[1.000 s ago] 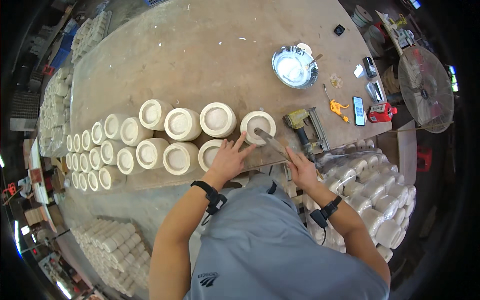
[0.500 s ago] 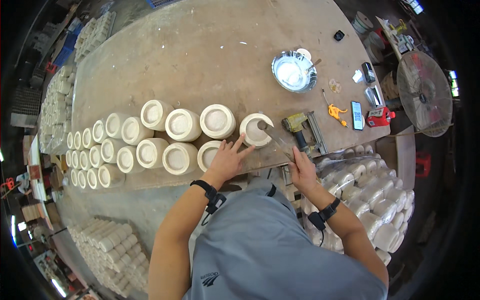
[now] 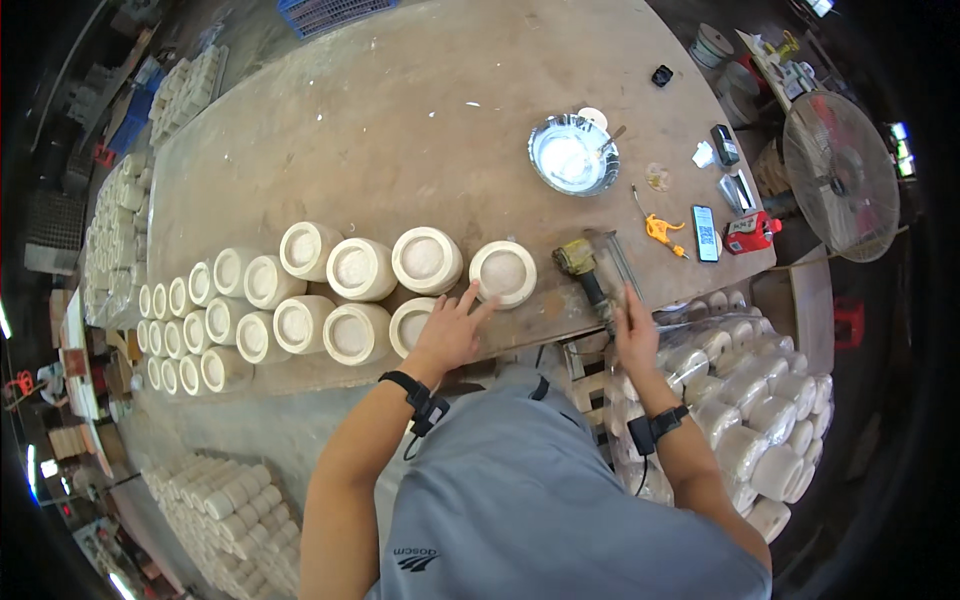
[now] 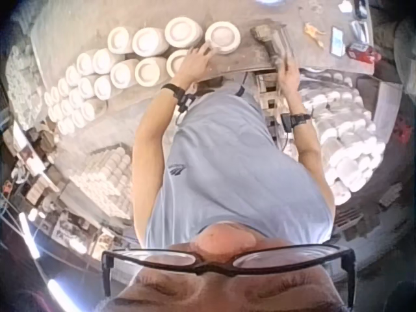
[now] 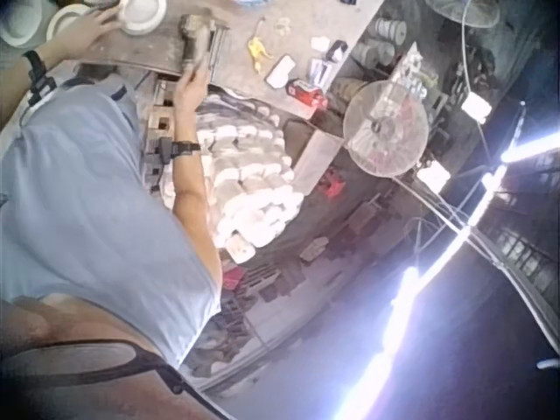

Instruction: Assembling and finishing white ceramic pottery pieces using a mallet and nail gun.

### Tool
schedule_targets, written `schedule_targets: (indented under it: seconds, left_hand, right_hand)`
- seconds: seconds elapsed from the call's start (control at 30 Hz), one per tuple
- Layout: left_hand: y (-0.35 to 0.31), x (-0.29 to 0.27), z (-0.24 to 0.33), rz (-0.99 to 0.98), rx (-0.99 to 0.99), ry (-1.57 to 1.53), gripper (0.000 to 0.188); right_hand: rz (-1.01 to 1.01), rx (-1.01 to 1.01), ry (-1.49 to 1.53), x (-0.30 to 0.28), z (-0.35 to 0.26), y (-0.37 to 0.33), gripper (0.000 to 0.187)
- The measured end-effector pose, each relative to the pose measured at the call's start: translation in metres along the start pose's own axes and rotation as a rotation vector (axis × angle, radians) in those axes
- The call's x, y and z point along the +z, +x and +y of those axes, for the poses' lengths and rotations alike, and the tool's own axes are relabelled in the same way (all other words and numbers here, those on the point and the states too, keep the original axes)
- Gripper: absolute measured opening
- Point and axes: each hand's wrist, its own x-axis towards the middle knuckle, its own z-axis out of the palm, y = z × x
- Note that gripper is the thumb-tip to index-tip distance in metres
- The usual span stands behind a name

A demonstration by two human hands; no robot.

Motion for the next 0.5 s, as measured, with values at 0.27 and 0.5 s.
schedule_targets:
  seconds: [0.27, 0.5]
  left_hand:
    - [0.025, 0.011, 0.003, 0.209, 0.025, 0.055, 0.073]
    - [0.005, 0.001, -0.003, 0.160, -0.012, -0.140, 0.076]
  right_hand:
    - [-0.042, 0.552, -0.448, -0.022, 0.129, 0.035, 0.064]
    - [0.054, 0.055, -0.446, 0.024, 0.135, 0.052, 0.066]
